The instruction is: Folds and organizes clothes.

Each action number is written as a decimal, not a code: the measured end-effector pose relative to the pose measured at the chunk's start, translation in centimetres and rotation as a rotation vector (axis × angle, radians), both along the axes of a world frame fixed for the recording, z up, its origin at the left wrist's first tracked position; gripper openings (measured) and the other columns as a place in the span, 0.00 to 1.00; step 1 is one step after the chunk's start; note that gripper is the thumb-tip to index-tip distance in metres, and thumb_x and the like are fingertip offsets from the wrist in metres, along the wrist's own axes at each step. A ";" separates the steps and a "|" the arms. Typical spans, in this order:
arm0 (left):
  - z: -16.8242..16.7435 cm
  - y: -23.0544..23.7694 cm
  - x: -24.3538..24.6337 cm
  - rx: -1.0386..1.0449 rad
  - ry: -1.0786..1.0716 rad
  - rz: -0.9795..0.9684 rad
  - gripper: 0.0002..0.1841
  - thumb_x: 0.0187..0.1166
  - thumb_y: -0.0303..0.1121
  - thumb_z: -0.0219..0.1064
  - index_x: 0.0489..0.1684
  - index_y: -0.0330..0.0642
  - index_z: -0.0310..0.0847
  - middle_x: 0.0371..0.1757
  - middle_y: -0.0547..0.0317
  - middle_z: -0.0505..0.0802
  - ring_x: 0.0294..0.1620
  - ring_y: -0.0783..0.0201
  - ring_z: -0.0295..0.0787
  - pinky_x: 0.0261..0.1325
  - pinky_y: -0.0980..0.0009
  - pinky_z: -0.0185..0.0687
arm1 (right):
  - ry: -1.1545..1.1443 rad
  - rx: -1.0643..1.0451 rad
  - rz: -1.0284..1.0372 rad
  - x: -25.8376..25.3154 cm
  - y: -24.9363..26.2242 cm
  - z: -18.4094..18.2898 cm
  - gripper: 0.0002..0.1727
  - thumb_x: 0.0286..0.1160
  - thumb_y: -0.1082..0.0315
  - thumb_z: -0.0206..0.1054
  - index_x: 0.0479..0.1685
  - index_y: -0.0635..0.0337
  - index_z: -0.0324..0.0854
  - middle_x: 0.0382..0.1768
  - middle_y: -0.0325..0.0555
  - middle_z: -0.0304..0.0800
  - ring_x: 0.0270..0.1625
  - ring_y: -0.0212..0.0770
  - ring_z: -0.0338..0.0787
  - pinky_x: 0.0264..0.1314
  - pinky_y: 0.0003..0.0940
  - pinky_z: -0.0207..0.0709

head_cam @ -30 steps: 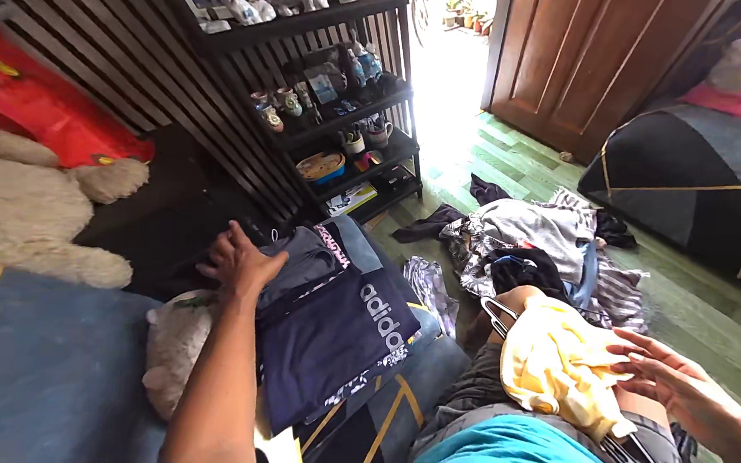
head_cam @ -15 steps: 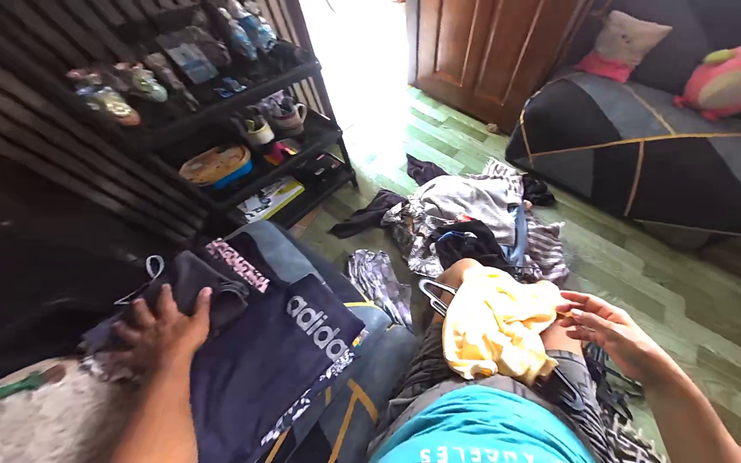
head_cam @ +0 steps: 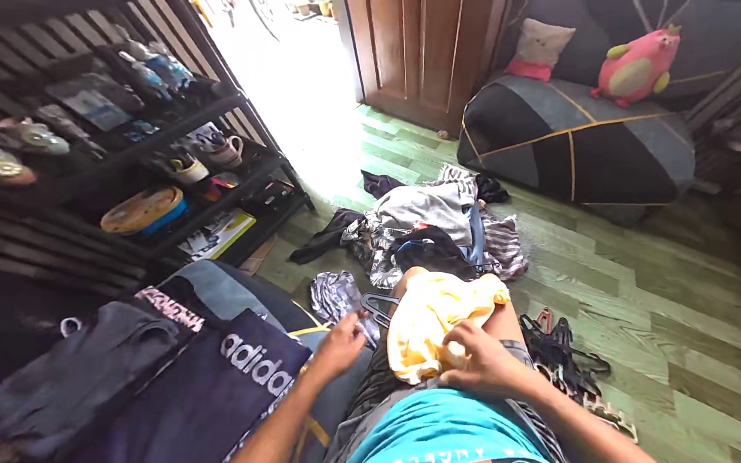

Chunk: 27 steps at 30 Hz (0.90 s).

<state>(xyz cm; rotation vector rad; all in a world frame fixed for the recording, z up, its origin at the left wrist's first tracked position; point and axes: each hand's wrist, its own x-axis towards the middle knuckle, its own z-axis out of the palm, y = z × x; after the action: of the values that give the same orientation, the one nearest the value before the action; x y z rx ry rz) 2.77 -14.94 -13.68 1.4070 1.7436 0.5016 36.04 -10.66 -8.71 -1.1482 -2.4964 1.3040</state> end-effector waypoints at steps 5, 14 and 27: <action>0.9 1.9 7.5 0.029 -0.623 0.533 0.22 0.94 0.43 0.50 0.69 0.33 0.77 0.69 0.45 0.86 0.69 0.55 0.82 0.71 0.53 0.79 | 0.206 0.075 -0.045 -1.7 0.7 -0.2 0.15 0.83 0.61 0.63 0.50 0.64 0.88 0.52 0.56 0.88 0.62 0.52 0.85 0.67 0.50 0.77; 7.8 3.4 7.0 0.146 -1.116 0.837 0.27 0.97 0.50 0.33 0.57 0.40 0.75 0.34 0.57 0.93 0.25 0.66 0.90 0.31 0.71 0.89 | 1.321 -0.219 -0.440 8.9 1.4 7.2 0.10 0.83 0.53 0.67 0.45 0.46 0.87 0.45 0.37 0.93 0.46 0.31 0.93 0.52 0.31 0.89; 17.7 -0.6 9.7 1.295 0.073 -0.551 0.16 0.93 0.44 0.52 0.63 0.52 0.82 0.48 0.60 0.94 0.53 0.65 0.90 0.59 0.69 0.84 | 0.614 0.742 -0.296 4.8 -1.7 10.2 0.32 0.72 0.43 0.75 0.72 0.48 0.77 0.68 0.44 0.83 0.71 0.36 0.81 0.67 0.33 0.81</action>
<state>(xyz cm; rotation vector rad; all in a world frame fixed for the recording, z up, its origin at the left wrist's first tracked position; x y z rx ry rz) 12.46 -15.50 4.01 2.6640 0.8798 1.3802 40.85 -12.37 1.46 -0.7389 -1.9565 0.4576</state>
